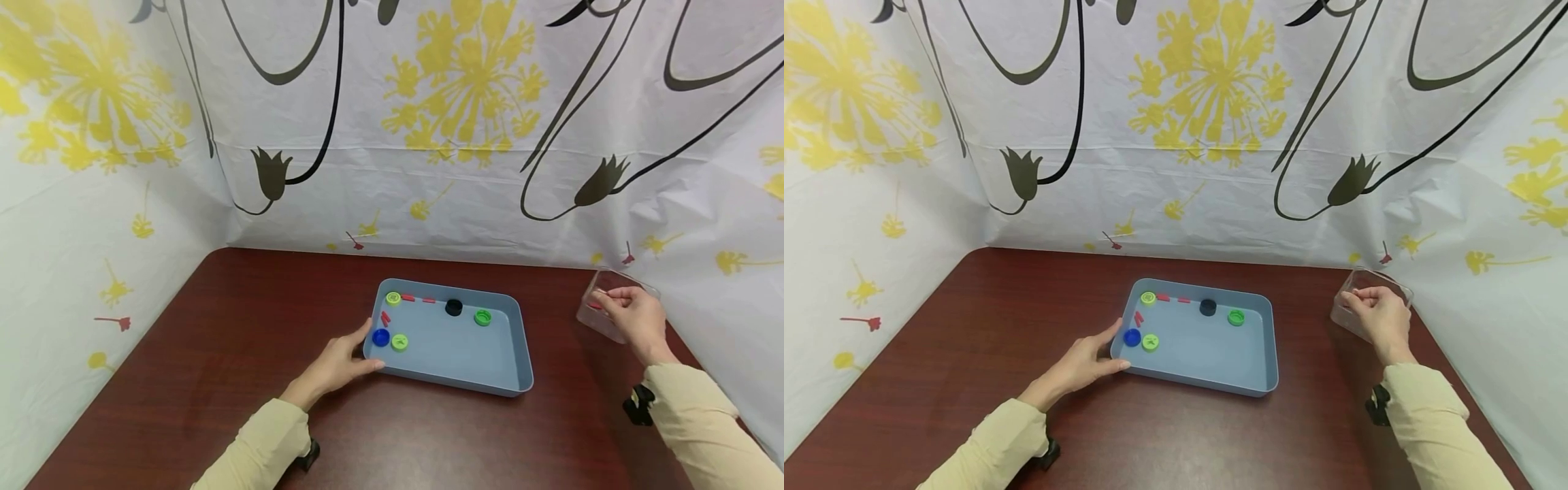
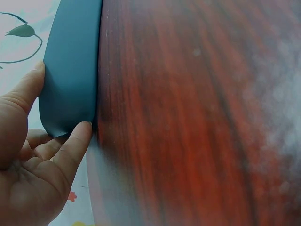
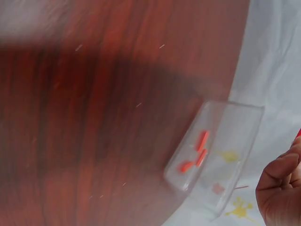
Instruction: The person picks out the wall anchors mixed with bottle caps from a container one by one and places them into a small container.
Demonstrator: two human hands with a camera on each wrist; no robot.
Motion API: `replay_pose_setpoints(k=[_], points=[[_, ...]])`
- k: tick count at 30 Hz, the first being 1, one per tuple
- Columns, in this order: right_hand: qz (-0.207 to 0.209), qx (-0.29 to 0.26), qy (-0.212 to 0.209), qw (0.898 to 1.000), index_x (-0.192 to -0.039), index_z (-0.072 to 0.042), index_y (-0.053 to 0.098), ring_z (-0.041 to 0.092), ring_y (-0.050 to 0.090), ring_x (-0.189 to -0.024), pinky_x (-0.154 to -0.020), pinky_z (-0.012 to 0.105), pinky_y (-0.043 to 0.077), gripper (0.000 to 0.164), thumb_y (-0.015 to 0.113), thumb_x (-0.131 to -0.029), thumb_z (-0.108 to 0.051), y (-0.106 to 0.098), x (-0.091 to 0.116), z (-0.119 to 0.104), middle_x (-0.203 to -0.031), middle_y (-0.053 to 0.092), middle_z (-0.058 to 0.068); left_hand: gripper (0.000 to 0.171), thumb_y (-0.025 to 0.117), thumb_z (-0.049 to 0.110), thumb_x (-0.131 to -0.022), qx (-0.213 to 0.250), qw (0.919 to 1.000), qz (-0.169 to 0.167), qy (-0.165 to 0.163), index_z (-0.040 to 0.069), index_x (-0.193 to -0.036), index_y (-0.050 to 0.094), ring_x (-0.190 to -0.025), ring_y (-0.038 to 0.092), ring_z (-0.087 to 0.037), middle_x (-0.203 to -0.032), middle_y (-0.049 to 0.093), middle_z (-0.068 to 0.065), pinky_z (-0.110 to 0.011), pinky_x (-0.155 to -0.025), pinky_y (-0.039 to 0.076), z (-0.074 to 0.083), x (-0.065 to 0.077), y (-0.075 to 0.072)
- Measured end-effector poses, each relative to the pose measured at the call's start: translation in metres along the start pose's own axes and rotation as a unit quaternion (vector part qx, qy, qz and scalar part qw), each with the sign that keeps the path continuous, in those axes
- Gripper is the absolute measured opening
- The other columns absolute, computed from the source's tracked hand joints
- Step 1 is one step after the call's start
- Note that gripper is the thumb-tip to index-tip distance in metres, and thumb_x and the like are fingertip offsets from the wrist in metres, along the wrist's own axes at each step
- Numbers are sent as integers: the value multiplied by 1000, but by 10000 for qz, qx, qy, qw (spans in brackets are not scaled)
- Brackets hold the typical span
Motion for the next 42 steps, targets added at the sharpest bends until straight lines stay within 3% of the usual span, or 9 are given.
replay_pose_setpoints(k=[5,9,12,16,23,34,42], points=[[77,456,8,9989,-103,7,66,-7,45,-51,-47,25,38,40,66,-93,-32,-2,-1,6,-61,64,-7,89,74,35,-86,12,10000,-14,-2,11,-156,24,-140,44,-32,-158,35,-14,-46,-106,47,0,1,0],[-42,779,187,9968,-106,6,66,8,51,-57,-46,29,38,44,64,-93,-36,0,-1,15,-74,72,14,89,73,35,-87,5,10000,-24,60,9,-155,24,-140,44,-33,-158,35,-15,-47,-105,47,1,1,1],[-89,913,380,9951,-109,4,67,22,56,-63,-45,30,37,47,64,-92,-40,0,0,21,-87,72,22,88,74,34,-87,11,10000,-2,75,9,-155,24,-140,43,-33,-158,35,-15,-47,-105,47,1,0,0],[-129,1037,529,9931,-110,3,66,31,58,-67,-44,31,37,50,65,-90,-43,1,2,30,-93,70,26,88,74,34,-87,27,10000,22,56,9,-155,24,-141,42,-32,-158,35,-14,-47,-106,46,1,0,0],[-205,1101,609,9918,-113,3,66,29,56,-62,-43,32,36,53,64,-92,-46,2,4,39,-92,68,28,88,73,34,-87,19,10000,21,60,9,-155,24,-141,43,-32,-158,36,-14,-47,-107,45,1,0,0],[-193,1072,549,9925,-114,4,65,46,60,-77,-45,34,39,54,61,-93,-46,4,4,40,-110,64,34,88,73,34,-87,-29,10000,43,25,9,-155,24,-143,40,-32,-158,35,-13,-48,-109,43,1,0,-1],[114,774,124,9969,-113,5,66,45,61,-80,-48,31,38,45,63,-94,-36,3,3,20,-104,70,28,88,73,35,-87,-62,10000,53,52,9,-155,25,-142,41,-31,-158,36,-13,-49,-109,43,0,0,0]])
Point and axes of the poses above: each hand's wrist, its own x-axis away from the middle knuckle, its own y-axis out of the palm, z = x × y, the point moved 10 cm from there along -x, towards the middle knuckle
